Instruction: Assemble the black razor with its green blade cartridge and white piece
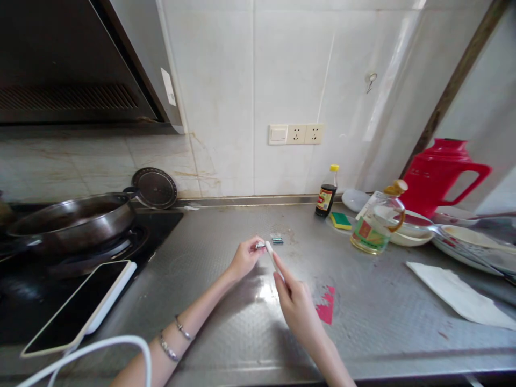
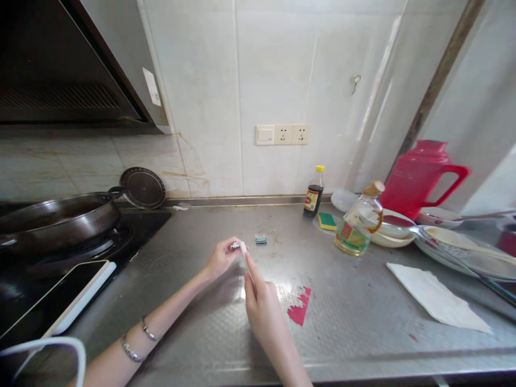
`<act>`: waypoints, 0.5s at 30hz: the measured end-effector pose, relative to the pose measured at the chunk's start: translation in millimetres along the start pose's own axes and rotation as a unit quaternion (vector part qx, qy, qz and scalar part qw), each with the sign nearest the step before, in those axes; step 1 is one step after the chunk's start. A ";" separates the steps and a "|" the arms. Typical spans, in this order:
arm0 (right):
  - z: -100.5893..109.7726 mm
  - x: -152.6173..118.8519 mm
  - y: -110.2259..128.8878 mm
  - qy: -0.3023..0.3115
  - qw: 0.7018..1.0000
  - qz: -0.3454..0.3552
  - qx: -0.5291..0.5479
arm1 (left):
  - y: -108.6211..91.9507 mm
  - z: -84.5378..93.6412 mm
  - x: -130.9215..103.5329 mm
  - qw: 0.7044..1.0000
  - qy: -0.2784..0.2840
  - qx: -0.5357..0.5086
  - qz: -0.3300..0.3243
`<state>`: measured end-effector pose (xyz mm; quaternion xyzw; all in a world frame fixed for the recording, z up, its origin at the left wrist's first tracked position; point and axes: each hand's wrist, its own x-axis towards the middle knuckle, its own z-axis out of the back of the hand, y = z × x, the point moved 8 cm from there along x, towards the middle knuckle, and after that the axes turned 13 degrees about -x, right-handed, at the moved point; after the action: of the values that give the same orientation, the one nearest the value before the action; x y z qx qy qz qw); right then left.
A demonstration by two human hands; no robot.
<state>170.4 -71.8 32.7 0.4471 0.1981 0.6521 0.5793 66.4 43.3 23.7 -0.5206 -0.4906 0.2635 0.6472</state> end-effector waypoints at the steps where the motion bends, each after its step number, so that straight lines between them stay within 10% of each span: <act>1: -1.7 -0.9 0.8 0.004 1.000 0.005 -0.006 | 0.4 0.2 -0.1 1.000 -0.002 0.005 -0.001; 15: -8.2 -7.3 13.6 0.020 0.999 0.026 -0.037 | -0.4 -4.2 -2.9 0.999 -0.007 0.031 0.009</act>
<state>155.4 -79.9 36.4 0.4170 0.1736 0.6830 0.5740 69.1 39.0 23.2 -0.5028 -0.4820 0.2886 0.6570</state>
